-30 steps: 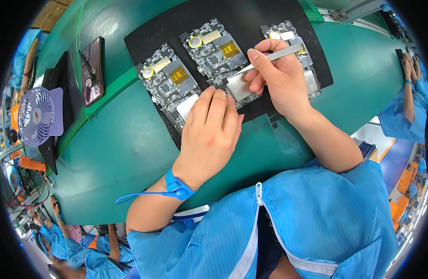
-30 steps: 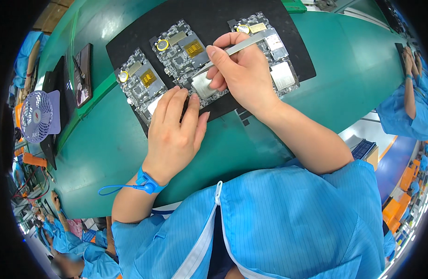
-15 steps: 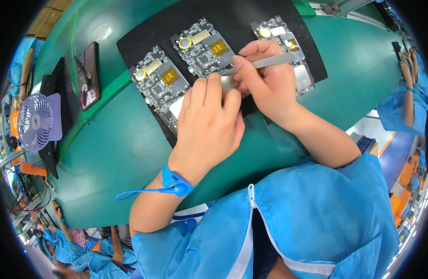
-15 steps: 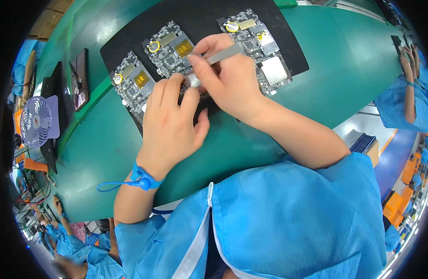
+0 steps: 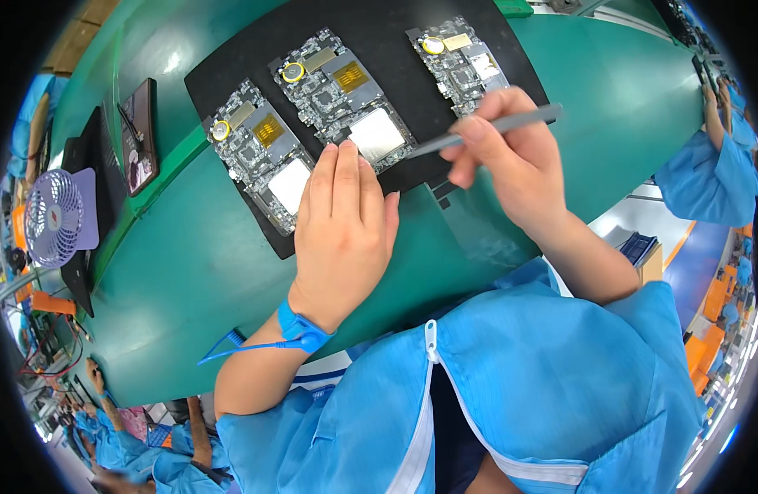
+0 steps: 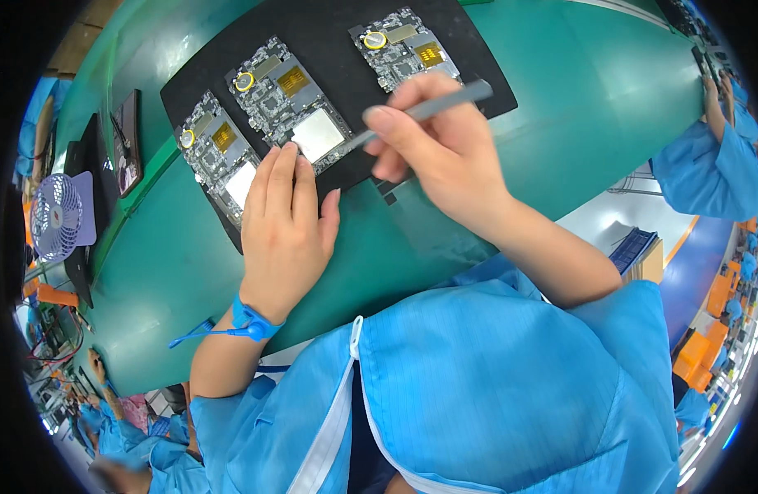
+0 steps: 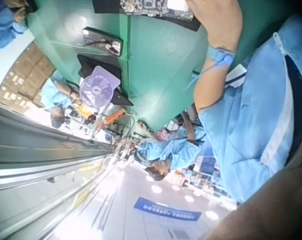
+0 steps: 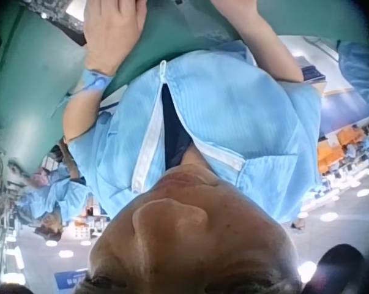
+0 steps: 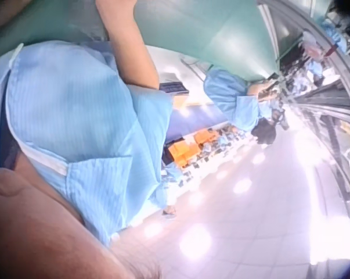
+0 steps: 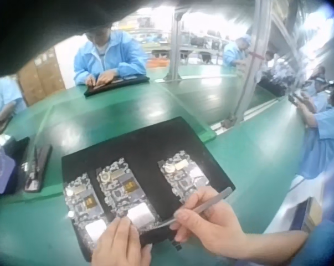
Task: The person uses tweezers to pick up small white rectangular components and place them onto circuit boards arranged on a black tray. The person repeatedly picks components from a strip and applies them to specific spots on the boards, occasionally adjusting the boards or the component strip.
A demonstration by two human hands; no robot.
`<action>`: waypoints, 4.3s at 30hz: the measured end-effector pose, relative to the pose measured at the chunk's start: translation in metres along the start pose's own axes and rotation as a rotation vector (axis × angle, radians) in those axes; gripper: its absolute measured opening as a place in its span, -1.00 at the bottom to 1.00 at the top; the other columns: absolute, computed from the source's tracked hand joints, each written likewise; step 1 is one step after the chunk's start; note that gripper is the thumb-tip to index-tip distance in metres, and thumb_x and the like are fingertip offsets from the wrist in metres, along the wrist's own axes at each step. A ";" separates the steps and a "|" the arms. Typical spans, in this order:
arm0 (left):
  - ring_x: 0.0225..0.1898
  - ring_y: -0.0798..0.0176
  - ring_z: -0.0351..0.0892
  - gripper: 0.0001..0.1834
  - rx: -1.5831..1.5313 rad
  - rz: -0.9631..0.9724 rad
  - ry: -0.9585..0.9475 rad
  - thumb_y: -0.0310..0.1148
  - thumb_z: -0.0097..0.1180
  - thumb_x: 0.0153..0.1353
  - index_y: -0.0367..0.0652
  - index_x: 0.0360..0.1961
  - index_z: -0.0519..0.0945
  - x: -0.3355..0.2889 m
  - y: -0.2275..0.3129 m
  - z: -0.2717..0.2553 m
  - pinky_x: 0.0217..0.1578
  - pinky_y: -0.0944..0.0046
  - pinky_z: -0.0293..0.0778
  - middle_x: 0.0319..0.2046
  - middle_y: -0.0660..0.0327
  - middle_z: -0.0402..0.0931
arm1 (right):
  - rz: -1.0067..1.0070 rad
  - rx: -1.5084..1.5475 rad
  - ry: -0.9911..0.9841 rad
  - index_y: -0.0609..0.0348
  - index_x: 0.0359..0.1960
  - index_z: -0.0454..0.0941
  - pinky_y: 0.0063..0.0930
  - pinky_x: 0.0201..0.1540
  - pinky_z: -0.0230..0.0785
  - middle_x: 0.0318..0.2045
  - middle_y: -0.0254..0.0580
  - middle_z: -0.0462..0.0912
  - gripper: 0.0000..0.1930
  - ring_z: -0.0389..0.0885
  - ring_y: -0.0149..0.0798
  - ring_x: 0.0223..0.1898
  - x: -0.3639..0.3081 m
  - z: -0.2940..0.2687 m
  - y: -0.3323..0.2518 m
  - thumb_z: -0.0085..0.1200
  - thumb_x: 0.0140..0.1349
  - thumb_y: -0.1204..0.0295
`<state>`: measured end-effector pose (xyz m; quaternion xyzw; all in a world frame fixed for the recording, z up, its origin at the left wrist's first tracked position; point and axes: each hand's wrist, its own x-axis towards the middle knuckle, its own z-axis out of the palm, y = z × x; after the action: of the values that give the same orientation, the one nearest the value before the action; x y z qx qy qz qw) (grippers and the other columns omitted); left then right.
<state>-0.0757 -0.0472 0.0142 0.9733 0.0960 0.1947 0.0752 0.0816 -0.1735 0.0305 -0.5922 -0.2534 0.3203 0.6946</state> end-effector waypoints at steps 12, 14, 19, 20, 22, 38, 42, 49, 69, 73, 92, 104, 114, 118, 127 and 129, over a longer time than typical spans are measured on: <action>0.07 -0.13 0.40 -0.59 -0.013 0.029 -0.018 -0.37 0.22 0.03 -0.50 -0.16 0.53 0.004 -0.004 -0.001 0.06 0.04 0.40 -0.03 -0.19 0.44 | -0.191 -0.278 -0.095 0.24 -0.23 0.38 -0.63 -0.53 0.43 -0.54 -0.24 0.60 -0.78 0.62 -0.49 -0.55 0.043 0.034 0.030 0.12 0.28 0.36; 0.06 -0.13 0.41 -0.59 -0.020 0.037 -0.014 -0.37 0.22 0.03 -0.50 -0.16 0.53 0.003 -0.005 0.000 0.06 0.04 0.40 -0.03 -0.18 0.45 | -0.237 -0.284 -0.093 0.23 -0.23 0.39 -0.62 -0.53 0.43 -0.54 -0.25 0.60 -0.78 0.63 -0.47 -0.55 0.043 0.036 0.033 0.14 0.27 0.38; 0.04 -0.11 0.43 -0.56 -0.031 0.027 -0.019 -0.45 0.28 -0.06 -0.47 -0.13 0.52 0.004 -0.006 -0.002 0.04 0.08 0.43 -0.04 -0.11 0.44 | -0.546 -0.558 -0.092 0.17 -0.25 0.43 -0.55 -0.52 0.46 -0.50 -0.27 0.62 -0.82 0.65 -0.35 -0.53 0.040 0.037 0.041 0.18 0.21 0.44; 0.04 -0.11 0.43 -0.56 -0.043 0.028 -0.007 -0.46 0.28 -0.06 -0.46 -0.13 0.52 0.004 -0.007 -0.001 0.04 0.07 0.43 -0.05 -0.11 0.44 | -0.635 -0.580 -0.101 0.16 -0.26 0.43 -0.53 -0.51 0.47 -0.48 -0.27 0.62 -0.82 0.65 -0.32 -0.52 0.039 0.039 0.041 0.19 0.19 0.45; 0.03 -0.11 0.44 -0.57 -0.062 0.031 0.017 -0.48 0.28 -0.08 -0.45 -0.14 0.52 0.003 -0.008 0.002 0.03 0.07 0.43 -0.06 -0.10 0.45 | -0.802 -0.641 -0.150 0.14 -0.28 0.45 -0.47 -0.50 0.49 -0.45 -0.27 0.64 -0.82 0.65 -0.24 -0.51 0.040 0.039 0.041 0.21 0.14 0.49; -0.06 0.02 0.53 -0.64 -0.328 0.367 -0.120 -0.46 0.30 -0.05 -0.37 -0.18 0.58 -0.007 0.024 -0.003 -0.12 0.15 0.51 -0.12 0.01 0.54 | 0.157 -0.164 0.118 0.17 -0.20 0.35 -0.70 -0.58 0.34 -0.55 -0.27 0.56 -0.79 0.52 -0.53 -0.62 -0.021 -0.035 -0.004 0.10 0.30 0.37; -0.04 0.02 0.52 -0.59 -0.276 0.356 -0.140 -0.43 0.32 -0.05 -0.36 -0.13 0.57 -0.014 0.037 0.005 -0.08 0.15 0.51 -0.11 -0.02 0.52 | 0.251 -0.173 0.111 0.19 -0.21 0.35 -0.71 -0.59 0.33 -0.56 -0.30 0.56 -0.79 0.51 -0.55 -0.63 -0.041 -0.037 0.008 0.10 0.31 0.37; 0.02 -0.03 0.47 -0.52 -0.279 0.292 -0.185 -0.41 0.32 -0.03 -0.28 -0.03 0.54 -0.016 0.037 0.007 -0.08 0.13 0.51 -0.05 -0.04 0.47 | 0.150 -0.199 0.076 0.19 -0.20 0.35 -0.71 -0.55 0.38 -0.50 -0.31 0.54 -0.79 0.54 -0.57 -0.51 -0.043 -0.029 0.018 0.11 0.30 0.39; -0.04 0.01 0.51 -0.57 -0.306 0.296 -0.124 -0.39 0.32 -0.05 -0.29 -0.11 0.57 -0.017 0.031 0.003 -0.09 0.15 0.51 -0.11 0.01 0.50 | 0.123 0.174 0.058 0.15 -0.18 0.34 -0.75 -0.64 0.24 -0.51 -0.23 0.58 -0.85 0.48 -0.53 -0.65 -0.026 -0.034 0.015 0.05 0.33 0.44; -0.20 0.04 0.56 -0.69 -0.277 0.066 0.094 -0.42 0.31 -0.03 -0.25 -0.22 0.57 -0.002 -0.016 -0.034 -0.22 0.13 0.49 -0.24 0.09 0.56 | 0.049 0.241 0.171 0.15 -0.17 0.35 -0.73 -0.69 0.16 -0.58 -0.16 0.58 -0.87 0.38 -0.52 -0.73 -0.005 -0.031 0.013 0.00 0.35 0.44; 0.01 -0.17 0.51 -0.27 0.318 -0.619 0.009 0.13 0.18 0.09 -0.32 0.06 0.48 0.002 -0.216 -0.057 0.01 -0.01 0.43 -0.07 -0.30 0.48 | -0.036 0.373 0.096 0.16 -0.23 0.35 -0.75 -0.69 0.13 -0.58 -0.19 0.57 -0.84 0.34 -0.58 -0.75 0.021 0.000 0.021 0.06 0.35 0.38; -0.19 0.24 0.61 -0.66 -0.936 -1.034 0.408 -0.45 -0.18 0.36 -0.33 0.07 0.51 -0.018 -0.274 -0.103 -0.21 0.27 0.57 -0.09 0.10 0.56 | 0.007 0.450 0.075 0.16 -0.19 0.35 -0.75 -0.71 0.12 -0.58 -0.19 0.57 -0.84 0.36 -0.57 -0.74 0.020 -0.004 0.016 0.06 0.34 0.41; 0.06 -0.13 0.37 -0.56 0.347 -0.486 0.208 -0.62 -0.03 0.07 -0.17 0.02 0.58 -0.056 -0.226 -0.064 0.08 0.02 0.35 0.05 -0.11 0.38 | 0.024 0.413 0.069 0.14 -0.20 0.34 -0.76 -0.71 0.11 -0.59 -0.20 0.57 -0.85 0.34 -0.58 -0.75 0.020 -0.006 0.019 0.05 0.34 0.41; 0.09 -0.19 0.30 -0.47 0.458 -0.473 0.141 -0.69 -0.06 0.00 -0.20 0.06 0.54 -0.062 -0.226 -0.056 0.11 -0.03 0.30 0.09 -0.13 0.31 | 0.003 0.402 0.069 0.14 -0.20 0.34 -0.76 -0.71 0.09 -0.59 -0.20 0.58 -0.85 0.33 -0.59 -0.76 0.021 -0.004 0.020 0.05 0.34 0.40; 0.10 -0.20 0.29 -0.40 0.329 -0.521 0.268 -0.73 -0.13 -0.05 -0.25 0.12 0.46 -0.059 -0.230 -0.057 0.12 -0.04 0.27 0.08 -0.11 0.31 | -0.009 0.409 0.091 0.15 -0.23 0.36 -0.76 -0.71 0.09 -0.59 -0.19 0.58 -0.85 0.31 -0.59 -0.77 0.020 -0.003 0.019 0.06 0.34 0.40; 0.10 -0.21 0.29 -0.38 0.366 -0.528 0.213 -0.73 -0.13 -0.05 -0.26 0.14 0.43 -0.061 -0.232 -0.055 0.13 -0.04 0.27 0.09 -0.12 0.31 | -0.006 0.394 0.090 0.15 -0.23 0.36 -0.75 -0.71 0.10 -0.59 -0.19 0.58 -0.85 0.31 -0.58 -0.77 0.020 -0.002 0.020 0.05 0.34 0.40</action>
<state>-0.1890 0.1710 -0.0008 0.8864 0.3853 0.2487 -0.0634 0.0932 -0.1581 0.0101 -0.4579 -0.1564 0.3348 0.8085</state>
